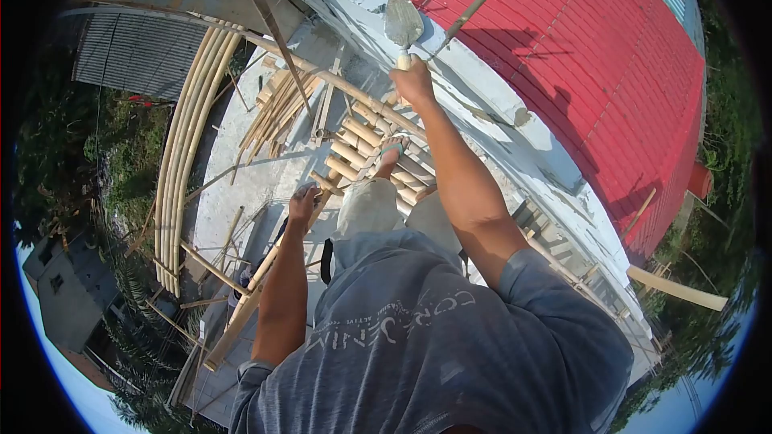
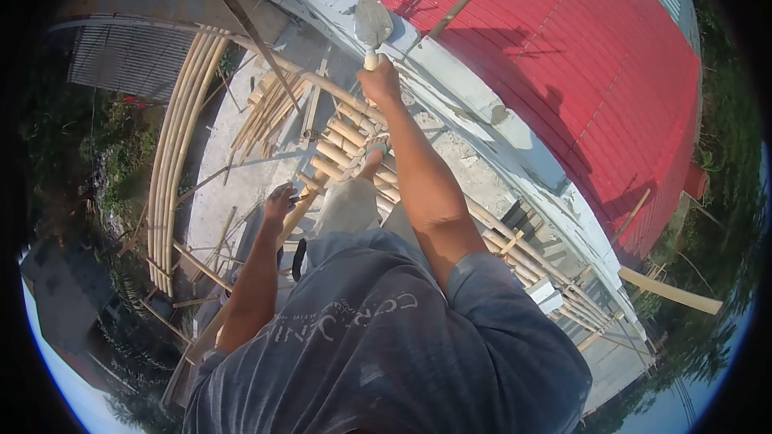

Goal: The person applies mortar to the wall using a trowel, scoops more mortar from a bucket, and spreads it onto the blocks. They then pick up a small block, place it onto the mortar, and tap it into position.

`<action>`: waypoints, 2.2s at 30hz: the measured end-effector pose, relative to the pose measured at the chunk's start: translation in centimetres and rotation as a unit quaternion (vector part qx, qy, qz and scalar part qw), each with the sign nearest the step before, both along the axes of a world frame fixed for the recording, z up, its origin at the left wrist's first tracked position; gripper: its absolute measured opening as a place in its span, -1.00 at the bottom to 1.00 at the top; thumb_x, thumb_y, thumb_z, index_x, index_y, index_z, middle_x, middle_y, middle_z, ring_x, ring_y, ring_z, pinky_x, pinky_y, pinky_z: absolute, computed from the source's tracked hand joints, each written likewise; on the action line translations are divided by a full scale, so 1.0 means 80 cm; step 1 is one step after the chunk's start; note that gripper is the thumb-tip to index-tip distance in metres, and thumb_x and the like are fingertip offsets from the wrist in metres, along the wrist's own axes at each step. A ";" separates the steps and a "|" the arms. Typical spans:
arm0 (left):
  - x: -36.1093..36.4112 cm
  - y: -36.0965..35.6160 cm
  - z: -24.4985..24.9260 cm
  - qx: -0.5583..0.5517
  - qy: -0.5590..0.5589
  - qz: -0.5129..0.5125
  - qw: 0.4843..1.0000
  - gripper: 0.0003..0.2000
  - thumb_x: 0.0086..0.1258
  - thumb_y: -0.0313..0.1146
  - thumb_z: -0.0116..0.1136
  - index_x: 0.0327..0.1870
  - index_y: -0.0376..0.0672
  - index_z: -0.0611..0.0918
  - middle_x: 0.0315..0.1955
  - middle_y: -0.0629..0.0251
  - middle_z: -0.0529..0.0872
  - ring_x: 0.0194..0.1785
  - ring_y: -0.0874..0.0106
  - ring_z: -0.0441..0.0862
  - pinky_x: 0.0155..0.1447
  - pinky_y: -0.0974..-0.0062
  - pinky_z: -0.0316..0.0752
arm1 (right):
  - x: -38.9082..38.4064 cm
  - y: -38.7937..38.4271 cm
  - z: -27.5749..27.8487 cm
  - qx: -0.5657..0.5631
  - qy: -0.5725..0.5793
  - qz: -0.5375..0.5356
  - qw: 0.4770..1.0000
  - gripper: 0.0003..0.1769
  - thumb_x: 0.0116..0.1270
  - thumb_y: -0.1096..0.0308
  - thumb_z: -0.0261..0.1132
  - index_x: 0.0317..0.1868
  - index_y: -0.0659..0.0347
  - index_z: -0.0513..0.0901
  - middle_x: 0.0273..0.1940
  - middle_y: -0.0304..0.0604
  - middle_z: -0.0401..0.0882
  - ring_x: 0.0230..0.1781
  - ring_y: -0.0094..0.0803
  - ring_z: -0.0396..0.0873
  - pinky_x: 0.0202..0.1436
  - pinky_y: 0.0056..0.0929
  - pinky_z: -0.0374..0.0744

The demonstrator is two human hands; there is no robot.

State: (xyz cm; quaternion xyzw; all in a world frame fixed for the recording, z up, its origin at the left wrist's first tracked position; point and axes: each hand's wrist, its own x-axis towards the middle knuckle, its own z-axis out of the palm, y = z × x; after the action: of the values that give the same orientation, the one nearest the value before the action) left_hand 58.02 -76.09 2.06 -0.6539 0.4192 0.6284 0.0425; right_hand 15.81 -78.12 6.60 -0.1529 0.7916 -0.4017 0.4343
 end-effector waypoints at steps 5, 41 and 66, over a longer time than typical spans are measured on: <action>0.006 0.002 -0.004 -0.038 -0.016 0.009 0.999 -0.63 0.52 -0.16 0.11 0.19 -0.18 0.65 -0.12 0.33 0.76 -0.16 0.51 0.68 -0.06 0.51 0.55 | 0.022 -0.017 -0.064 -0.049 0.225 -0.345 0.910 -0.56 0.10 0.39 0.30 0.00 0.40 0.48 -0.24 0.20 0.65 -0.49 -0.05 0.68 -0.31 -0.14 0.62; 0.005 0.017 -0.017 -0.013 0.017 0.068 0.997 -0.62 0.48 -0.17 0.13 0.17 -0.23 0.65 -0.16 0.27 0.73 -0.16 0.49 0.65 -0.08 0.51 0.55 | -0.018 -0.013 0.014 -0.031 0.000 -0.274 0.961 -0.65 0.12 0.51 0.22 -0.06 0.41 0.41 -0.36 0.05 0.58 -0.60 -0.19 0.60 -0.56 -0.22 0.57; 0.016 0.025 -0.020 -0.013 -0.007 0.061 0.998 -0.59 0.47 -0.14 0.13 0.20 -0.20 0.64 -0.14 0.28 0.75 -0.16 0.46 0.71 -0.12 0.48 0.55 | -0.025 -0.016 -0.002 -0.015 -0.163 -0.001 0.986 -0.63 0.14 0.52 0.23 -0.01 0.43 0.45 -0.41 0.07 0.58 -0.67 -0.20 0.56 -0.64 -0.23 0.55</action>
State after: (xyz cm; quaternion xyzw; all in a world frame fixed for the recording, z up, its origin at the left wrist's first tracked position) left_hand 59.27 -74.13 0.47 -0.6833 0.3863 0.6196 -0.0012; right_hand 13.82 -79.42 6.41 -0.0909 0.7043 -0.4333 0.5550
